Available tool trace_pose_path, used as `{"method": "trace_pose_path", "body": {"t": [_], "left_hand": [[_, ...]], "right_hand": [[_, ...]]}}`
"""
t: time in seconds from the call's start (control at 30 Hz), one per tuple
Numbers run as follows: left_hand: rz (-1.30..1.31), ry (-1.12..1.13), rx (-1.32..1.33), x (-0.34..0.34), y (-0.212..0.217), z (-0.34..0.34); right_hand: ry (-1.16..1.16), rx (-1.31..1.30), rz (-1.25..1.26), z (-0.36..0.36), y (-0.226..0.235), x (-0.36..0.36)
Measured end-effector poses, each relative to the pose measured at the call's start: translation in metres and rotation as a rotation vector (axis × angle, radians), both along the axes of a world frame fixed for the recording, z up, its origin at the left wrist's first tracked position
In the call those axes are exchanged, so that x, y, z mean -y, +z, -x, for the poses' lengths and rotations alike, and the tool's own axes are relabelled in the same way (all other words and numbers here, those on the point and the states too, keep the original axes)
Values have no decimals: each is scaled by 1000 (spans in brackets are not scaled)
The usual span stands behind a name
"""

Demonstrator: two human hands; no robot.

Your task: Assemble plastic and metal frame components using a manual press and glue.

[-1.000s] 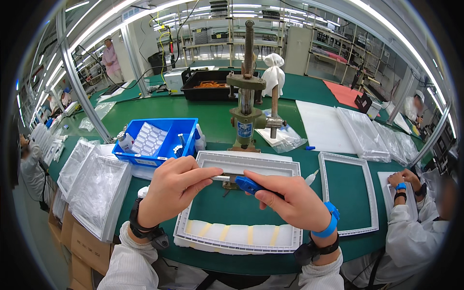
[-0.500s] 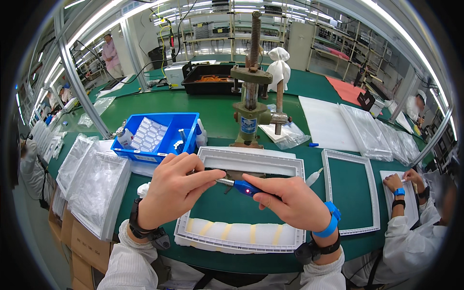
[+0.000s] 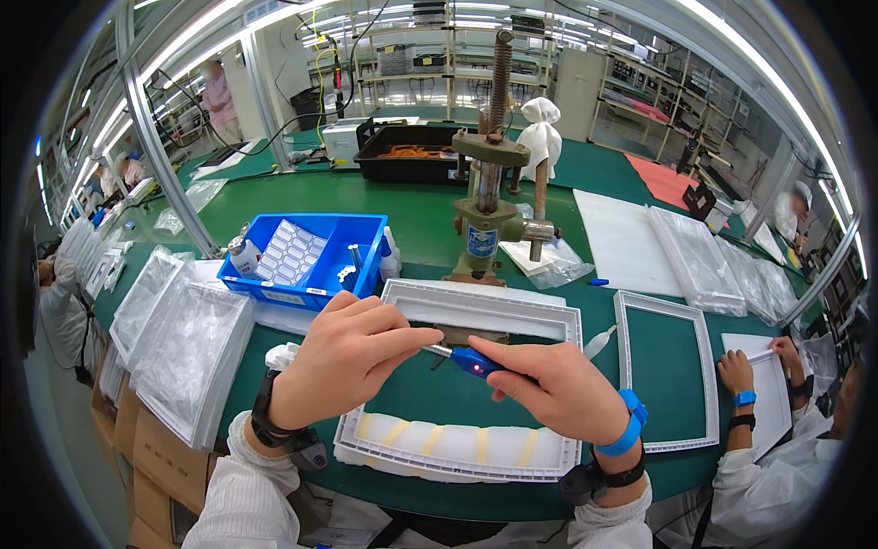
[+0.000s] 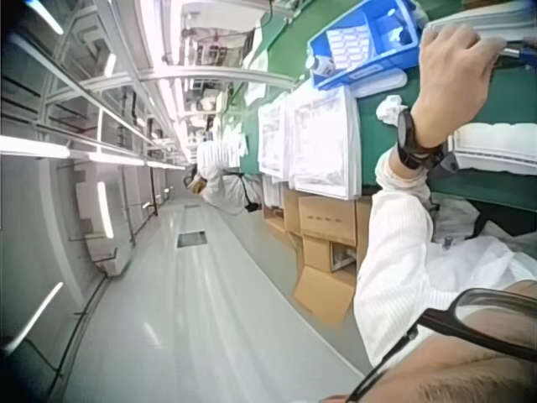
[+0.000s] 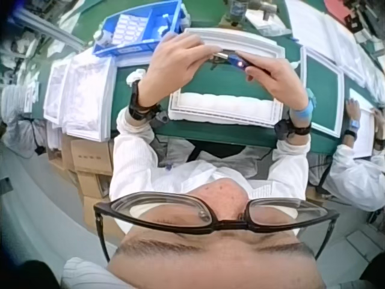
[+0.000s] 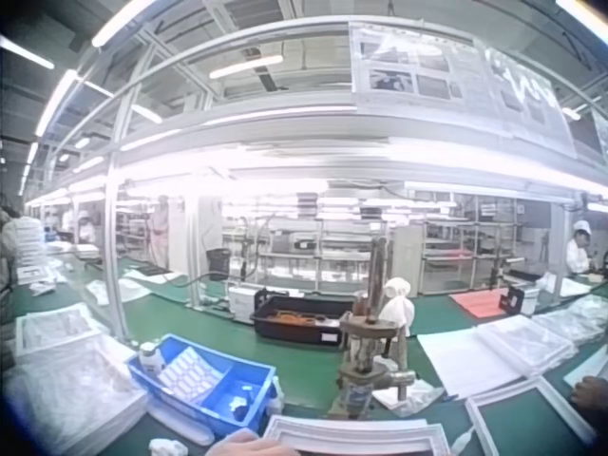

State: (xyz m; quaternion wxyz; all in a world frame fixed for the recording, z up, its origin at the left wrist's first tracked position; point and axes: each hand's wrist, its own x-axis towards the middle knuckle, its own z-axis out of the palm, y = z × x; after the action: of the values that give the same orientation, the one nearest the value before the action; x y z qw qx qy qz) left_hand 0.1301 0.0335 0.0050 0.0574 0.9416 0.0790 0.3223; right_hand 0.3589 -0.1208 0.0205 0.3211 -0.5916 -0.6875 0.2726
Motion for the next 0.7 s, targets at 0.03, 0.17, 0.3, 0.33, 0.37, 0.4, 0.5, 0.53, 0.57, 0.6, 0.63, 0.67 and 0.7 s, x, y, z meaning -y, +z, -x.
{"method": "trace_pose_path", "body": {"t": [0.03, 0.17, 0.3, 0.33, 0.37, 0.4, 0.5, 0.53, 0.57, 0.6, 0.63, 0.67, 0.7], "left_hand": [[-9, -5, -16, -1, 0, 0], [32, -15, -53, -6, -5, 14], [143, -111, -2, -2, -16, 3], [179, -130, -13, 2, -17, -1], [194, -166, 13, 4, -18, -4], [220, -208, 31, 7, -19, -5], [306, -204, 2, 12, -19, -2], [351, -235, -16, 12, -20, 1], [355, -227, -13, 13, -20, 5], [354, -206, -10, 12, -22, 4], [349, -195, -14, 11, -27, 2], [346, -187, -18, 11, -31, 2], [343, -186, -12, 9, -33, 0]], "right_hand": [[-7, -24, 24, 0, 0, -2], [56, 39, 36, 9, -10, -19], [190, 302, 164, -3, -43, -22], [205, 337, 217, -9, -55, -21], [221, 376, 226, -13, -64, -21], [201, 397, 241, -20, -77, -21], [227, 440, 382, -28, -96, -33], [261, 383, 354, -25, -95, -36], [275, 392, 352, -21, -93, -38], [289, 450, 350, -19, -88, -40], [299, 508, 348, -16, -84, -40], [315, 509, 345, -13, -82, -38], [197, 427, 236, -12, -80, -35]]}}
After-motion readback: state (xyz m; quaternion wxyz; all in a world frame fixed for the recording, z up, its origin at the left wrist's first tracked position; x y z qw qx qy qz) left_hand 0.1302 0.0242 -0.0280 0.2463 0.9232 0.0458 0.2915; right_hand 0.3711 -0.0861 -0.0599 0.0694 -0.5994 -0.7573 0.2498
